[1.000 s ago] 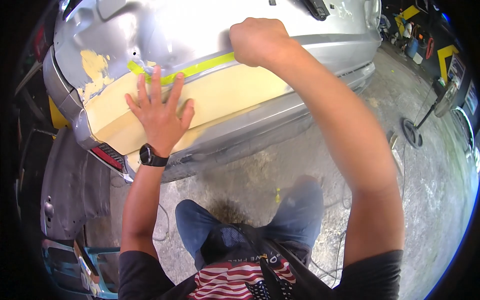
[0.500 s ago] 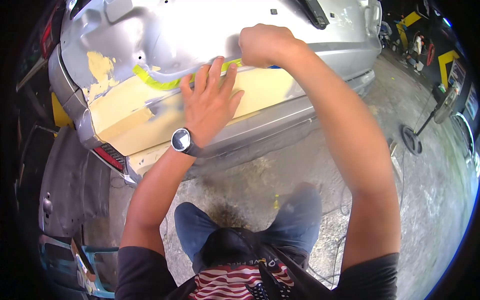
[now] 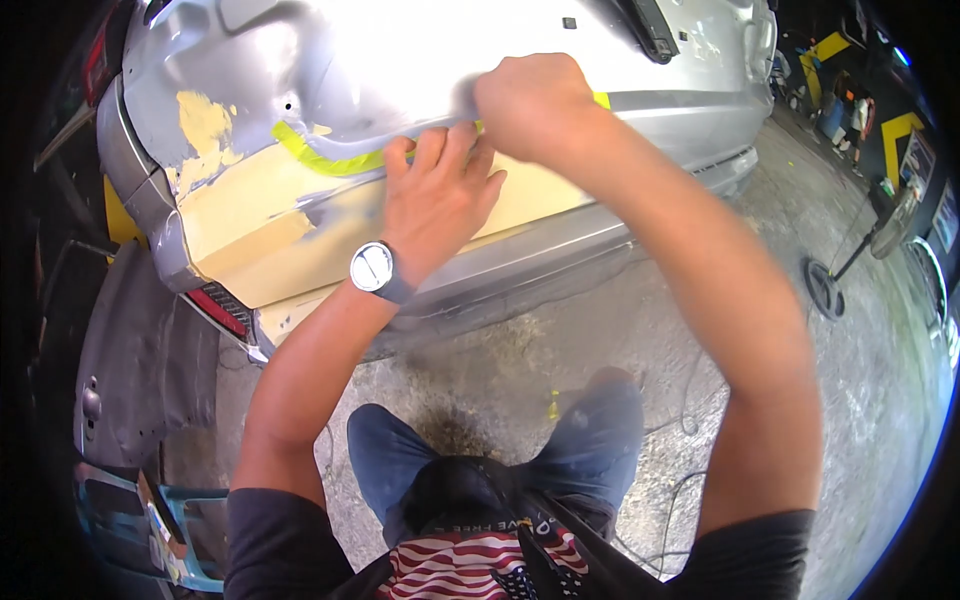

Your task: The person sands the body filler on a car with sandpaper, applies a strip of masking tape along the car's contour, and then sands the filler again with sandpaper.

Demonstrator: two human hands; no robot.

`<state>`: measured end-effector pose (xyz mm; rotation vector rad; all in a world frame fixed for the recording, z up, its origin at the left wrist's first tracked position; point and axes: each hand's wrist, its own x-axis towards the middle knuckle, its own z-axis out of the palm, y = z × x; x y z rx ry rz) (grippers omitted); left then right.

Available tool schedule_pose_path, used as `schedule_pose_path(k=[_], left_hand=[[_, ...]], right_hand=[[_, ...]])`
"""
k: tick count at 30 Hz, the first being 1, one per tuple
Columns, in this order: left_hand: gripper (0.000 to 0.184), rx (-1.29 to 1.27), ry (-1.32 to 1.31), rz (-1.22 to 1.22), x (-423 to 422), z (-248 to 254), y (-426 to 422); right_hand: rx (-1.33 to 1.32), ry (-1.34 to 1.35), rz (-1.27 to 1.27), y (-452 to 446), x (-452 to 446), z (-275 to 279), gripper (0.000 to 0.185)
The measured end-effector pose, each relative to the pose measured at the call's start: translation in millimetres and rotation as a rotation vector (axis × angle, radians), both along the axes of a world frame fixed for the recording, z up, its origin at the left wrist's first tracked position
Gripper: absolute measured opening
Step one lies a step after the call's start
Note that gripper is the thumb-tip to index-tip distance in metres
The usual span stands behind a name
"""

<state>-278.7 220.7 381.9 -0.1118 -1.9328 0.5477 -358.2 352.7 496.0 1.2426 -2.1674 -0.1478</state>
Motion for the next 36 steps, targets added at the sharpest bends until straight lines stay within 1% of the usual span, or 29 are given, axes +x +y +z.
schedule_pose_path(k=[1, 3, 4, 5, 6, 7, 8, 9, 10, 11, 12, 13, 14, 15, 16, 17, 18, 20, 21, 22, 23, 25, 26, 27, 28, 29, 32, 34, 36], left_hand=[[0.044, 0.003, 0.002, 0.008, -1, 2, -1], [0.045, -0.04, -0.027, 0.039, 0, 2, -2], [0.045, -0.043, -0.037, 0.06, 0, -1, -3], [0.045, -0.07, 0.015, 0.048, -5, -1, -7], [0.046, -0.092, 0.068, 0.039, -7, -3, -9], [0.052, -0.057, 0.058, 0.029, -6, -5, -7], [0.052, -0.067, 0.067, 0.044, -4, -5, -5], [0.058, 0.012, 0.019, 0.027, 0, -7, 0], [0.064, 0.094, -0.027, 0.007, 3, -10, 5], [0.076, 0.136, -0.075, 0.028, 5, -17, 8], [0.076, 0.132, -0.066, 0.038, 8, -22, 7], [0.079, 0.157, -0.113, 0.002, 10, -25, 6], [0.082, 0.18, -0.159, -0.031, 12, -26, 4], [0.083, 0.184, -0.161, -0.052, 15, -24, 1], [0.083, 0.174, -0.16, -0.035, 20, -24, -4], [0.084, 0.193, -0.135, -0.048, 25, -24, -9], [0.084, 0.214, -0.113, -0.061, 31, -24, -14], [0.082, 0.19, -0.114, -0.007, 47, -24, -27], [0.082, 0.18, -0.115, 0.044, 57, -23, -33], [0.082, 0.171, -0.114, 0.093, 66, -21, -40], [0.084, 0.153, -0.108, 0.134, 75, -21, -48], [0.085, 0.134, -0.08, 0.157, 91, -21, -65], [0.086, 0.124, -0.05, 0.171, 99, -21, -73], [0.086, 0.116, -0.061, 0.181, 105, -19, -80], [0.087, 0.121, -0.056, 0.243, 109, -15, -86], [0.088, 0.126, -0.05, 0.302, 110, -13, -87], [0.09, 0.182, -0.007, 0.283, 103, -12, -70], [0.091, 0.198, 0.012, 0.292, 99, -14, -68], [0.091, 0.202, 0.033, 0.303, 98, -13, -69]], right_hand=[[0.003, 0.002, 0.008, -2, -8, -1, 0.011], [-0.077, 0.422, 0.049, -8, -37, -6, 0.009], [-0.17, 0.559, 0.008, 5, -55, 10, 0.007], [-0.158, 0.533, 0.012, 28, -53, 28, 0.006], [-0.166, 0.443, -0.01, 47, -40, 38, 0.008], [-0.211, 0.281, 0.01, 64, -22, 41, 0.008], [-0.269, 0.14, 0.092, 79, -9, 37, 0.008], [-0.322, 0.001, 0.171, 95, 3, 29, 0.009], [-0.386, -0.274, 0.192, 111, 9, 11, 0.009], [-0.439, -0.554, 0.211, 124, 16, -13, 0.009], [-0.488, -0.773, 0.341, 133, 26, -43, 0.003], [-0.519, -1.038, 0.319, 143, 33, -77, 0.002], [-0.736, -1.469, 0.459, 148, 24, -138, 0.008], [-0.491, -1.284, 0.24, 151, 18, -181, 0.014], [-0.706, -1.556, 0.327, 139, 25, -237, 0.008], [-0.591, -1.433, 0.308, 134, 14, -304, 0.004], [-0.53, -1.511, 0.229, 127, 17, -354, 0.004], [-0.545, -1.79, 0.051, 116, 33, -445, 0.006], [-0.535, -1.758, 0.083, 114, 42, -482, 0.013], [-0.525, -1.724, 0.113, 113, 48, -506, 0.022], [-0.526, -1.731, 0.13, 112, 52, -513, 0.022], [-0.279, -1.403, 0.042, 110, 58, -524, 0.022], [-0.279, -1.416, 0.054, 108, 60, -521, 0.022], [-0.255, -1.373, 0.029, 108, 60, -517, 0.022], [-0.232, -1.327, 0.003, 106, 61, -512, 0.023], [-0.235, -1.337, 0.01, 105, 63, -513, 0.023], [-0.271, -1.424, 0.005, 106, 65, -515, 0.023], [-0.171, -1.366, 0.031, 102, 69, -515, 0.023], [-0.148, -1.366, 0.095, 101, 69, -512, 0.025]])
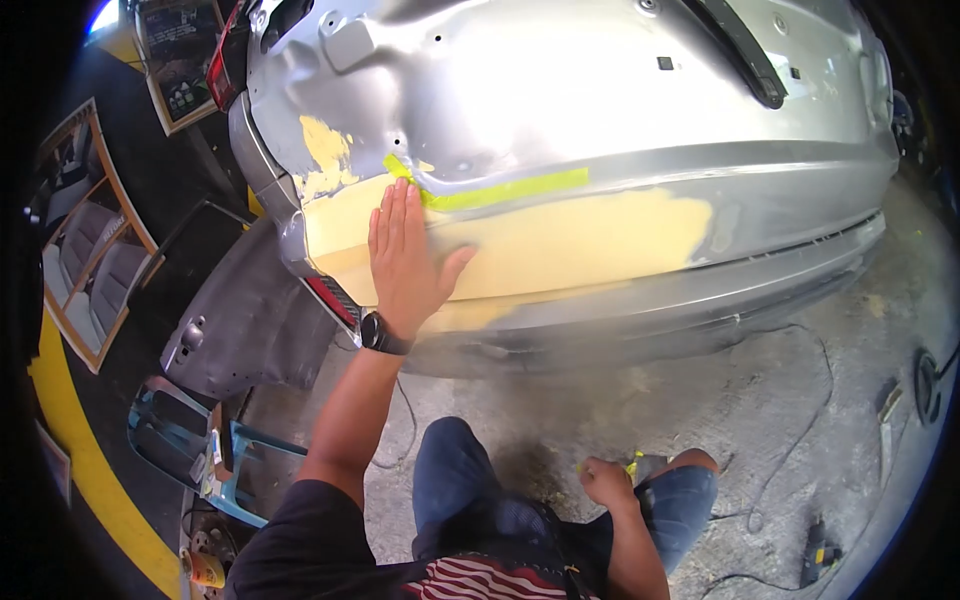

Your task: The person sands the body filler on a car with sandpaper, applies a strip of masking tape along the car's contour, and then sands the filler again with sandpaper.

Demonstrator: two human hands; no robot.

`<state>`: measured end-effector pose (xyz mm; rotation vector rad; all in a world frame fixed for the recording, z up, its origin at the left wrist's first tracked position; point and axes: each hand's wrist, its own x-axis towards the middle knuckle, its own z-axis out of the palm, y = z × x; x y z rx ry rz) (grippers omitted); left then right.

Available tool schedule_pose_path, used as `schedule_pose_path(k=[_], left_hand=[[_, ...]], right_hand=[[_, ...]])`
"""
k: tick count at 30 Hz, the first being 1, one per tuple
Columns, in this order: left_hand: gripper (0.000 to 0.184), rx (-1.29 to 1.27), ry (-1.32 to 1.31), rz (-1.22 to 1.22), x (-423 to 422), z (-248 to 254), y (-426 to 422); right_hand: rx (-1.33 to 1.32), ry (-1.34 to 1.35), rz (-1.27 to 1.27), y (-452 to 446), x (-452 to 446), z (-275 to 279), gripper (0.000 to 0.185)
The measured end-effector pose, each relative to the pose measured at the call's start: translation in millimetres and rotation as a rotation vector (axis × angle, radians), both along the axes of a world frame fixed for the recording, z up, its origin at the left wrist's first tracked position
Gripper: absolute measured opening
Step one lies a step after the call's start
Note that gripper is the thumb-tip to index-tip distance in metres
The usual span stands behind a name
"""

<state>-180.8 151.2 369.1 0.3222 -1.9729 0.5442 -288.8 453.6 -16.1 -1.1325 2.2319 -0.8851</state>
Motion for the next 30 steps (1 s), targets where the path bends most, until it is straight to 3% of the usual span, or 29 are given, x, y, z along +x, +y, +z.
schedule_pose_path(k=[8, 12, 18, 24, 30], left_hand=[[0.095, -0.035, 0.003, 0.159, 5, 19, -8], [0.095, 0.038, 0.026, 0.091, 1, 10, 12], [0.097, -0.011, -0.052, 0.247, -4, 4, 24], [0.091, 0.059, 0.051, 0.032, -19, -30, 49], [0.091, -0.071, -0.294, -0.101, -9, -38, 72]], right_hand=[[-0.018, -0.009, 0.059, 7, 4, 17, 0.027], [-0.024, -0.004, 0.055, 12, 5, 27, 0.029], [-0.025, -0.014, 0.047, 15, 8, 26, 0.028], [-0.118, -0.06, -0.009, 13, 6, 24, 0.027], [-0.095, -0.049, 0.02, 13, 7, 21, 0.031]])
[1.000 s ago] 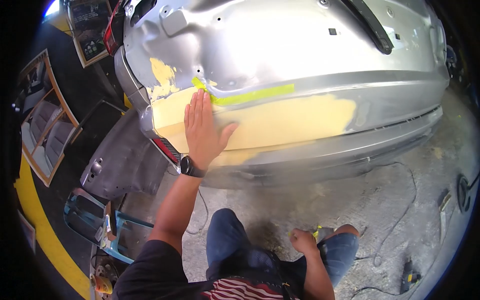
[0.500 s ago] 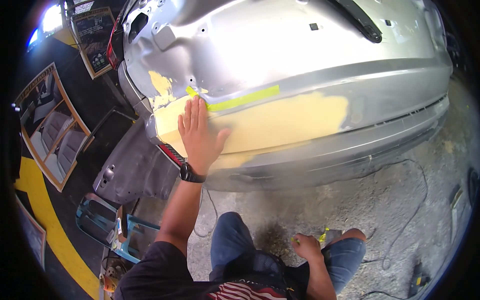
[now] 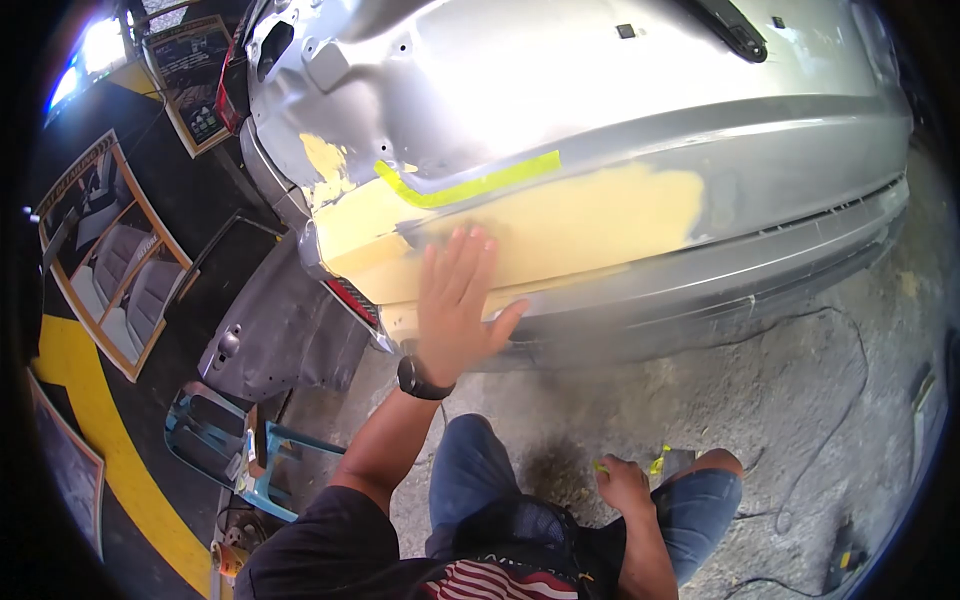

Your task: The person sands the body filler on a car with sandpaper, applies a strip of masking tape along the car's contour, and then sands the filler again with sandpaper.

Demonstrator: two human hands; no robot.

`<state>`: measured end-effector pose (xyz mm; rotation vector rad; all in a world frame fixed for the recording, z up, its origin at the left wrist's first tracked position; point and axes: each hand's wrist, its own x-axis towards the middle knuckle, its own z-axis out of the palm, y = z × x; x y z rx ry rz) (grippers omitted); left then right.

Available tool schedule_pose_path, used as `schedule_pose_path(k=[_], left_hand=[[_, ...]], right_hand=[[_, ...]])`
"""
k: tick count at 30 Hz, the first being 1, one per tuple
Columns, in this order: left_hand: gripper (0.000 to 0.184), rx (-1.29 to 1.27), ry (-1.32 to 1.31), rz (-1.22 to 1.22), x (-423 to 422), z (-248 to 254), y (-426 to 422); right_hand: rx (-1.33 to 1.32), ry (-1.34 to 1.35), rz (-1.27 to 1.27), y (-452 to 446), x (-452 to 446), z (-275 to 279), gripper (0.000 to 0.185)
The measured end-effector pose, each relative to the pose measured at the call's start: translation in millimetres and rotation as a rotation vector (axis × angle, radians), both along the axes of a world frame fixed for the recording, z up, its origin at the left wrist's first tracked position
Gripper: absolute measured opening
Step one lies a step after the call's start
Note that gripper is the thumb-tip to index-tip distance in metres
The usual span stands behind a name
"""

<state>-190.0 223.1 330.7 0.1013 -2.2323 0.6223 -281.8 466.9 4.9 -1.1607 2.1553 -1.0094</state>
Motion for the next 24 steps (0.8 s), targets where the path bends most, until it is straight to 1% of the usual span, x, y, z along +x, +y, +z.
schedule_pose_path(k=[1, 2, 3, 4, 5, 7, 9, 10, 11, 15, 17, 18, 21, 23, 24], left_hand=[[0.089, 0.022, 0.054, 0.018, 2, 2, 1], [0.088, 0.044, 0.109, 0.036, 4, 3, 2], [0.088, 0.045, 0.107, 0.036, 5, 5, 0], [0.088, 0.079, 0.167, 0.095, 6, 9, -2], [0.088, 0.113, 0.229, 0.156, 6, 12, -5], [0.089, 0.131, 0.261, 0.171, 3, 14, -11], [0.089, 0.153, 0.288, 0.189, 3, 14, -16], [0.09, 0.143, 0.245, 0.143, 4, 13, -17], [0.091, 0.133, 0.203, 0.096, 4, 12, -18], [0.092, 0.163, 0.189, 0.116, 19, 19, -43], [0.09, 0.061, 0.137, 0.316, 28, 25, -50], [0.09, 0.06, 0.135, 0.317, 32, 27, -54], [0.09, 0.08, 0.202, 0.341, 41, 33, -75], [0.09, 0.109, 0.322, 0.37, 40, 39, -87], [0.09, 0.11, 0.319, 0.37, 38, 36, -89]], right_hand=[[0.028, -0.009, 0.014, 1, 0, 3, 0.036], [0.029, -0.011, 0.014, 1, 1, 6, 0.036], [0.046, 0.026, 0.002, 2, 3, 11, 0.042], [0.065, 0.063, -0.008, 3, 5, 15, 0.049], [0.067, 0.063, -0.004, 4, 6, 19, 0.049], [0.154, 0.067, 0.049, 4, 7, 25, 0.06], [0.165, 0.054, 0.07, 1, 6, 21, 0.063], [0.179, 0.042, 0.085, 2, 6, 21, 0.066], [0.183, 0.038, 0.09, 2, 7, 23, 0.066], [0.188, 0.039, 0.097, 4, 12, 34, 0.066], [0.176, 0.046, 0.098, 5, 14, 41, 0.066], [0.182, 0.035, 0.115, 5, 15, 44, 0.066], [0.174, 0.029, 0.122, 7, 20, 52, 0.065], [0.165, 0.037, 0.115, 7, 22, 52, 0.065], [0.169, 0.063, 0.113, 7, 23, 51, 0.064]])
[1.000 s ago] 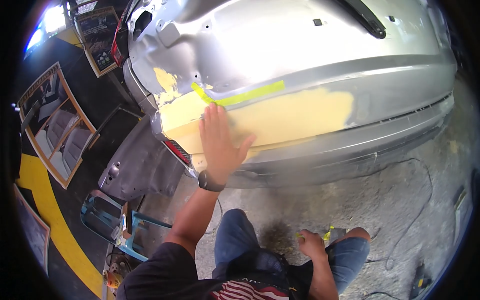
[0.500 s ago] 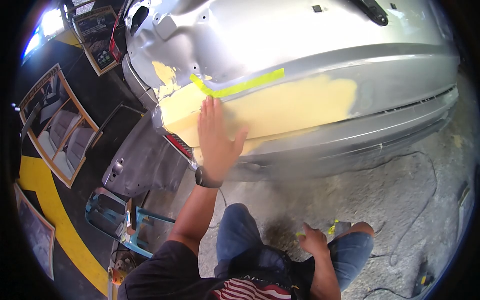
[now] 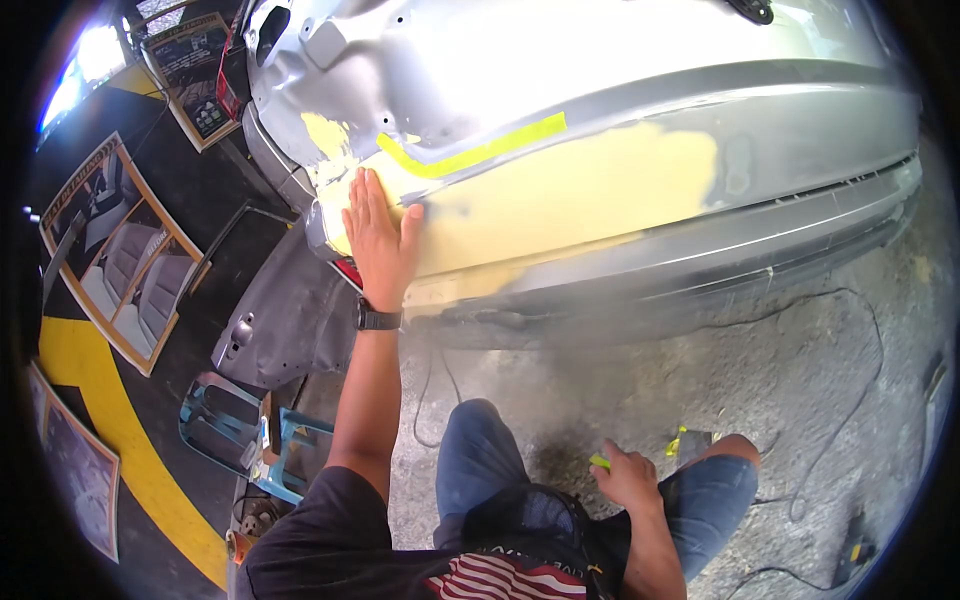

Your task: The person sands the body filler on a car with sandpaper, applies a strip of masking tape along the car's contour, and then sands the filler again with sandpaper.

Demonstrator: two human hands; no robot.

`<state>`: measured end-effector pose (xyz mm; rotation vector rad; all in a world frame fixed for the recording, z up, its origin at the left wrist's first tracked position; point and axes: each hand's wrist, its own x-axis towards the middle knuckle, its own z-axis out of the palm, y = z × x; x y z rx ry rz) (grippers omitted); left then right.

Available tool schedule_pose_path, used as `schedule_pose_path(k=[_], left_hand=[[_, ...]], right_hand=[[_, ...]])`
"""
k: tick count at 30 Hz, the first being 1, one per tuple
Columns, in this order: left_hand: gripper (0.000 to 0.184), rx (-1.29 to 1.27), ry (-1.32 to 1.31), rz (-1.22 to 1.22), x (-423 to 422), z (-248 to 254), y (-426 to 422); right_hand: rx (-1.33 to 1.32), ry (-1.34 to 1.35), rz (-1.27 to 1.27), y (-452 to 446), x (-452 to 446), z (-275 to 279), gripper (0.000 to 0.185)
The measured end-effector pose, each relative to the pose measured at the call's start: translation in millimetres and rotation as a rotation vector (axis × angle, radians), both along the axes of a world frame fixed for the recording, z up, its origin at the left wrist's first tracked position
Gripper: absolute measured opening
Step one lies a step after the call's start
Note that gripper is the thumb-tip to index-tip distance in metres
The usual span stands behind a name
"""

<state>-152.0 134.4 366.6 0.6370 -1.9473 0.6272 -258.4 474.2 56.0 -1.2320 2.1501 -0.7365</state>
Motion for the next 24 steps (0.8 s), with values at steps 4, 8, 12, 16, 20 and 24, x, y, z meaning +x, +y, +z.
schedule_pose_path(k=[4, 8, 12, 16, 20, 24], left_hand=[[0.085, -0.002, -0.151, -0.345, -17, -21, 39], [0.047, -0.148, -0.636, -0.772, -12, -88, 99], [0.021, 0.342, -0.621, -0.682, 28, -172, 114], [0.027, 0.642, -0.769, -0.414, 87, -256, 83], [0.02, 0.764, -0.026, -0.111, 133, -306, 55], [0.051, 1.667, 0.366, 0.024, 237, -425, -32]], right_hand=[[-0.002, 0.043, -0.003, 1, 1, -4, 0.062], [0.023, -0.009, 0.004, -1, -3, -10, 0.059], [0.005, 0.002, -0.023, 1, -5, -7, 0.045], [0.012, -0.02, -0.041, 6, -3, -8, 0.029], [-0.037, -0.014, -0.067, 9, -2, -18, 0.026], [-0.013, 0.003, -0.025, 13, -2, -25, 0.024]])
